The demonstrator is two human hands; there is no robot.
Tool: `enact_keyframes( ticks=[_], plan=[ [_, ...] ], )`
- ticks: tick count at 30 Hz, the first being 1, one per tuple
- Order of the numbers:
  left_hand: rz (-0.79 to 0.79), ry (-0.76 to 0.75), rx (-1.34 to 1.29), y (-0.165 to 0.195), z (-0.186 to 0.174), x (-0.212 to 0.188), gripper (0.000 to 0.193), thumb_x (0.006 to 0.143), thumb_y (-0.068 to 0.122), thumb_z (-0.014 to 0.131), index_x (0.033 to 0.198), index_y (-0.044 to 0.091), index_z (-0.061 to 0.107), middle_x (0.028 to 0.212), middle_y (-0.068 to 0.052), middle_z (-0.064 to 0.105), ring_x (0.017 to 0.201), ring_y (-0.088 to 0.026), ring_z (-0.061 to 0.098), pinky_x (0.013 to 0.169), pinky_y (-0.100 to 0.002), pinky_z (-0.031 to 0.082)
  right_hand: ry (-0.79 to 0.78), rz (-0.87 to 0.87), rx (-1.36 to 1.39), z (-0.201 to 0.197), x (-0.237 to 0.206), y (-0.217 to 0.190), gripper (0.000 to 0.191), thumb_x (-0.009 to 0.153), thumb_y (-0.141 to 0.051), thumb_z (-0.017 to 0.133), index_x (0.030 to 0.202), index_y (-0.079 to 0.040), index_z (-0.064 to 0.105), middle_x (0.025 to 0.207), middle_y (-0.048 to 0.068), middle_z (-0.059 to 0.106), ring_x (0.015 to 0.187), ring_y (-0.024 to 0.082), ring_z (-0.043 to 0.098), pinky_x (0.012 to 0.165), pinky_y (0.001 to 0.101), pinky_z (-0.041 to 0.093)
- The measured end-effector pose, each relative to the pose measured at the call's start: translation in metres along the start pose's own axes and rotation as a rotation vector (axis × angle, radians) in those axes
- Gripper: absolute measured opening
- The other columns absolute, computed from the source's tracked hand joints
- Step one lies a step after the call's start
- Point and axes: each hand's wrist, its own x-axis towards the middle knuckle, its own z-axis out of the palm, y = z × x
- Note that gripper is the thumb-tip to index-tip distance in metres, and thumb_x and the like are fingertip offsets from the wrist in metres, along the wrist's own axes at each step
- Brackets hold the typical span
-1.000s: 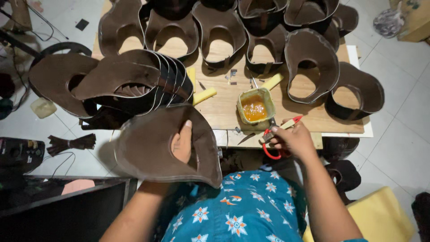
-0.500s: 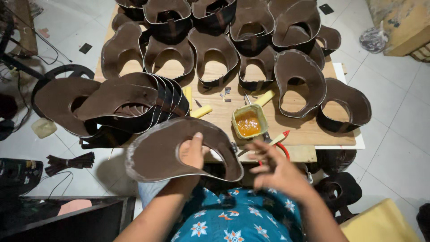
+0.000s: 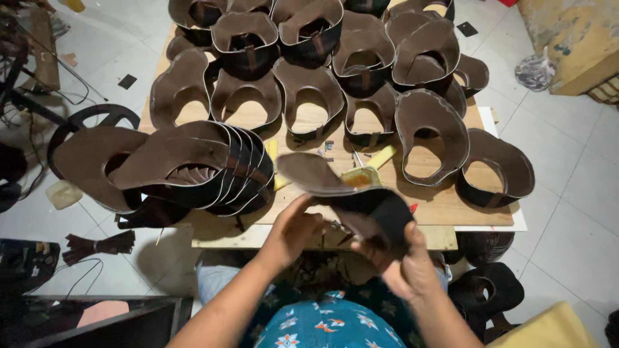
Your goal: The person holds a curved shoe upper component in one hand and uses a brush to apply glue from a small container onto its edge, working around the rim. They set the finished piece on the table with a pile of similar components and pick up another piece to continue gluing.
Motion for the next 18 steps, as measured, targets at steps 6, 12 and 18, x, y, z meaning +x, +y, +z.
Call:
enact_keyframes(
  ticks=[6, 12, 18],
  plan=[
    [0.088, 0.135, 0.972, -0.004, -0.026, 0.028, 0.023, 0.095, 0.027, 0.063, 0.098, 0.006, 0.071, 0.091, -0.017, 0.073, 0.086, -0.036, 0.071, 0.074, -0.042, 0.055, 0.078, -0.187, -0.133, 0.014, 0.075, -0.056, 0.061, 0.092, -0.053, 0.061, 0.141, -0.016, 0.055, 0.14, 0.005, 0.062, 0.126, 0.026, 0.061, 0.104, 0.0541, 0.051],
    [0.106, 0.197, 1.107, -0.013, -0.024, 0.029, 0.026, 0.087, 0.032, 0.066, 0.087, 0.007, 0.069, 0.086, -0.018, 0.071, 0.081, -0.039, 0.068, 0.072, -0.048, 0.053, 0.163, -0.272, -0.213, 0.045, 0.184, -0.12, 0.057, 0.095, -0.057, 0.058, 0.135, -0.016, 0.059, 0.13, 0.005, 0.067, 0.115, 0.025, 0.063, 0.092, 0.0479, 0.053],
    [0.089, 0.17, 1.137, -0.015, -0.025, 0.033, 0.026, 0.084, 0.033, 0.068, 0.085, 0.006, 0.065, 0.084, -0.018, 0.069, 0.079, -0.04, 0.067, 0.071, -0.049, 0.053, 0.384, -0.568, -0.309, 0.079, 0.276, -0.154, 0.073, 0.086, -0.058, 0.065, 0.136, -0.005, 0.058, 0.134, 0.012, 0.063, 0.114, 0.027, 0.064, 0.087, 0.0457, 0.055]
  ],
)
